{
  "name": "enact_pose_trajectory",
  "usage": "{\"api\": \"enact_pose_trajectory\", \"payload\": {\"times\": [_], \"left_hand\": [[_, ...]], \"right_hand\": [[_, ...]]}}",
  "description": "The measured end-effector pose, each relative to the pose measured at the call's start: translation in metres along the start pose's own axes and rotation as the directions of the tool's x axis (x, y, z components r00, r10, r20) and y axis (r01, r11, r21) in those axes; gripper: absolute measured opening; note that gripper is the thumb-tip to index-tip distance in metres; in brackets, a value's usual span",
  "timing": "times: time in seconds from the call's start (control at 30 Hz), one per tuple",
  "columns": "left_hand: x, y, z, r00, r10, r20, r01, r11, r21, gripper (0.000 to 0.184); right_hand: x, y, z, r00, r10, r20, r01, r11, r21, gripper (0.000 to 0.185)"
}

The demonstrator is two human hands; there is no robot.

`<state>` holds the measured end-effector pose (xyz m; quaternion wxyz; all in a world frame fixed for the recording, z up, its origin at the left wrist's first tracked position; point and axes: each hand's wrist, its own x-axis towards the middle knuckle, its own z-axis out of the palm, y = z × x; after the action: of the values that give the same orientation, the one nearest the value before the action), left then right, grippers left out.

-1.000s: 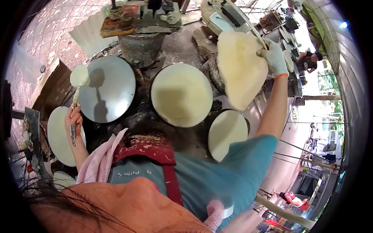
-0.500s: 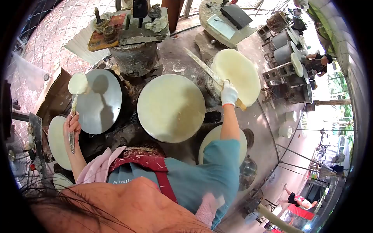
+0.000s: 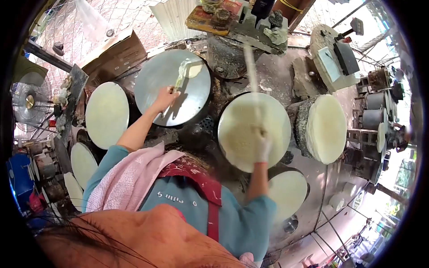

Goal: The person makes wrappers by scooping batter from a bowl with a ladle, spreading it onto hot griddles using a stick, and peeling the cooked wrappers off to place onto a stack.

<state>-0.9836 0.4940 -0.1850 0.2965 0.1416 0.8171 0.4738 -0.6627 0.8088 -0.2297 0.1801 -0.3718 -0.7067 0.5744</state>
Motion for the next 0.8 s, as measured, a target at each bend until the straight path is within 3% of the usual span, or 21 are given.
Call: {"api": "enact_pose_trajectory", "payload": {"times": [0.03,0.07,0.13,0.17,0.23,0.27,0.37,0.43,0.47,0.5,0.53,0.6,0.63,0.67,0.7,0.73,0.8], "left_hand": [[0.005,-0.007,-0.001,0.999,0.005,-0.050,0.000,0.995,0.095,0.027],[0.009,-0.018,-0.007,0.984,0.144,-0.109,-0.108,0.953,0.283,0.026],[0.015,-0.042,-0.022,0.892,0.429,-0.142,-0.254,0.735,0.629,0.024],[0.014,-0.038,-0.035,0.934,0.338,-0.113,-0.188,0.738,0.648,0.023],[0.017,-0.042,-0.063,0.911,0.385,-0.150,-0.194,0.719,0.667,0.025],[0.018,-0.044,-0.077,0.898,0.407,-0.166,-0.195,0.708,0.679,0.026],[0.006,-0.034,-0.123,0.798,0.533,-0.279,-0.267,0.729,0.630,0.035],[0.003,-0.044,-0.144,0.709,0.594,-0.380,-0.354,0.766,0.537,0.034],[0.003,-0.049,-0.154,0.658,0.616,-0.433,-0.402,0.774,0.490,0.033],[-0.001,-0.053,-0.163,0.694,0.580,-0.428,-0.415,0.807,0.420,0.028],[-0.008,-0.053,-0.169,0.762,0.490,-0.423,-0.397,0.870,0.293,0.030],[-0.026,-0.054,-0.182,0.879,0.307,-0.365,-0.316,0.948,0.036,0.034],[-0.031,-0.065,-0.187,0.872,0.354,-0.338,-0.361,0.931,0.042,0.031],[-0.040,-0.073,-0.189,0.908,0.291,-0.300,-0.326,0.943,-0.071,0.029],[-0.057,-0.071,-0.194,0.939,0.232,-0.255,-0.282,0.942,-0.181,0.027],[-0.068,-0.070,-0.198,0.962,0.176,-0.207,-0.232,0.929,-0.288,0.025],[-0.078,-0.084,-0.198,0.958,0.201,-0.206,-0.264,0.900,-0.348,0.016]], "right_hand": [[-0.018,-0.027,0.049,0.997,0.047,-0.054,-0.050,0.997,-0.064,0.032],[-0.037,-0.057,0.101,0.990,0.090,-0.110,-0.104,0.987,-0.125,0.034],[-0.056,-0.067,0.172,0.970,-0.235,-0.068,0.186,0.889,-0.418,0.048],[-0.066,-0.066,0.197,0.977,-0.215,-0.014,0.166,0.793,-0.587,0.051],[-0.075,-0.060,0.234,0.996,-0.076,0.042,0.078,0.566,-0.821,0.061],[-0.080,-0.058,0.243,0.999,0.011,0.037,0.026,0.516,-0.856,0.061],[-0.084,-0.049,0.260,0.999,-0.038,-0.018,0.008,0.593,-0.805,0.056],[-0.070,-0.030,0.296,0.938,-0.339,-0.067,0.238,0.775,-0.585,0.047],[-0.070,-0.029,0.308,1.000,-0.008,0.021,0.011,0.984,-0.176,0.036],[-0.072,-0.054,0.320,0.940,0.325,0.106,-0.340,0.920,0.193,0.029],[-0.079,-0.096,0.336,0.886,0.452,0.103,-0.464,0.862,0.204,0.021],[-0.073,-0.093,0.341,0.877,0.458,0.145,-0.470,0.880,0.071,0.025],[-0.070,-0.085,0.334,0.962,0.269,0.053,-0.258,0.953,-0.156,0.028],[-0.071,-0.077,0.321,0.999,0.050,0.013,-0.041,0.921,-0.388,0.031],[-0.081,-0.095,0.308,1.000,-0.019,-0.024,0.014,0.976,-0.217,0.039],[-0.084,-0.107,0.302,0.992,-0.040,-0.124,-0.002,0.946,-0.324,0.032],[-0.072,-0.038,0.306,0.969,0.243,-0.034,-0.244,0.969,-0.038,0.022]]}}
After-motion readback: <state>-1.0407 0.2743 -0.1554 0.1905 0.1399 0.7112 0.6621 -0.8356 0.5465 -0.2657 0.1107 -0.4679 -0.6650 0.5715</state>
